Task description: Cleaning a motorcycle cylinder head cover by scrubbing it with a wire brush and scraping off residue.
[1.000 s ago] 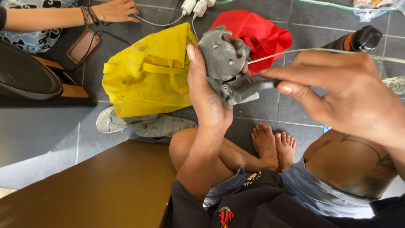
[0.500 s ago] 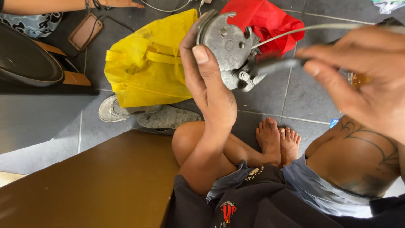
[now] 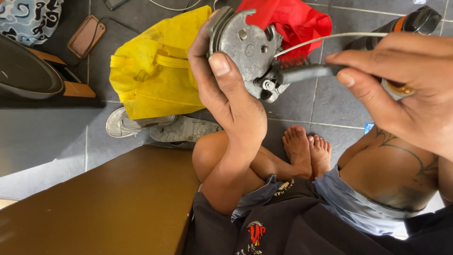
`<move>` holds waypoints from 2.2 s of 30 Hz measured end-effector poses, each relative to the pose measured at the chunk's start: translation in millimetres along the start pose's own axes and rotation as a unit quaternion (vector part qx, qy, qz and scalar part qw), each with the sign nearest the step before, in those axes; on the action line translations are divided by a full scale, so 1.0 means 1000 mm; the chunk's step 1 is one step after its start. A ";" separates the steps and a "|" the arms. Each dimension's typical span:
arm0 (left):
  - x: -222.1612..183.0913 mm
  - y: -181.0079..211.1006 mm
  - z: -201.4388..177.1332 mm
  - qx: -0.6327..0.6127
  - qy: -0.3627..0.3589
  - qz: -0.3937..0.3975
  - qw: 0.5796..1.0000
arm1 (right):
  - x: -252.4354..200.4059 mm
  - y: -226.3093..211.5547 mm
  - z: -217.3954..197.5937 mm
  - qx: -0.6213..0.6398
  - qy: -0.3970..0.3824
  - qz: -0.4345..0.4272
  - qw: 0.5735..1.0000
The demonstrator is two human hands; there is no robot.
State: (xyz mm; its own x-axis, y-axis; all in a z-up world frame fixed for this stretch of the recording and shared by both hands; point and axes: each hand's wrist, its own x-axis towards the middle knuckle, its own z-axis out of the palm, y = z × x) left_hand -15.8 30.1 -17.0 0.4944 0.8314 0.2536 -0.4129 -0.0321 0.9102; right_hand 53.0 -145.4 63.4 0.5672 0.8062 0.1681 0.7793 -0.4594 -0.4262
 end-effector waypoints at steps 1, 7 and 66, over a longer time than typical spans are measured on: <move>-0.001 0.003 0.000 -0.002 -0.001 0.000 1.000 | 0.000 -0.005 -0.003 -0.002 0.001 0.000 1.000; -0.006 0.015 0.005 -0.006 0.007 0.010 1.000 | -0.023 -0.013 -0.005 0.015 -0.035 0.128 0.991; -0.026 0.005 0.025 -0.254 0.025 -0.133 0.958 | -0.039 -0.056 0.010 -0.031 0.033 -0.040 0.998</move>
State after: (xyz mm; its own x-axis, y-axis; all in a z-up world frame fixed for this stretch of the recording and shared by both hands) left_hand -11.5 -5.5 -11.0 0.6019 0.7985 0.0080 -0.6030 0.4478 0.6602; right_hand -15.1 -147.4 71.8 0.5167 0.8161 0.2589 0.8369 -0.4176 -0.3539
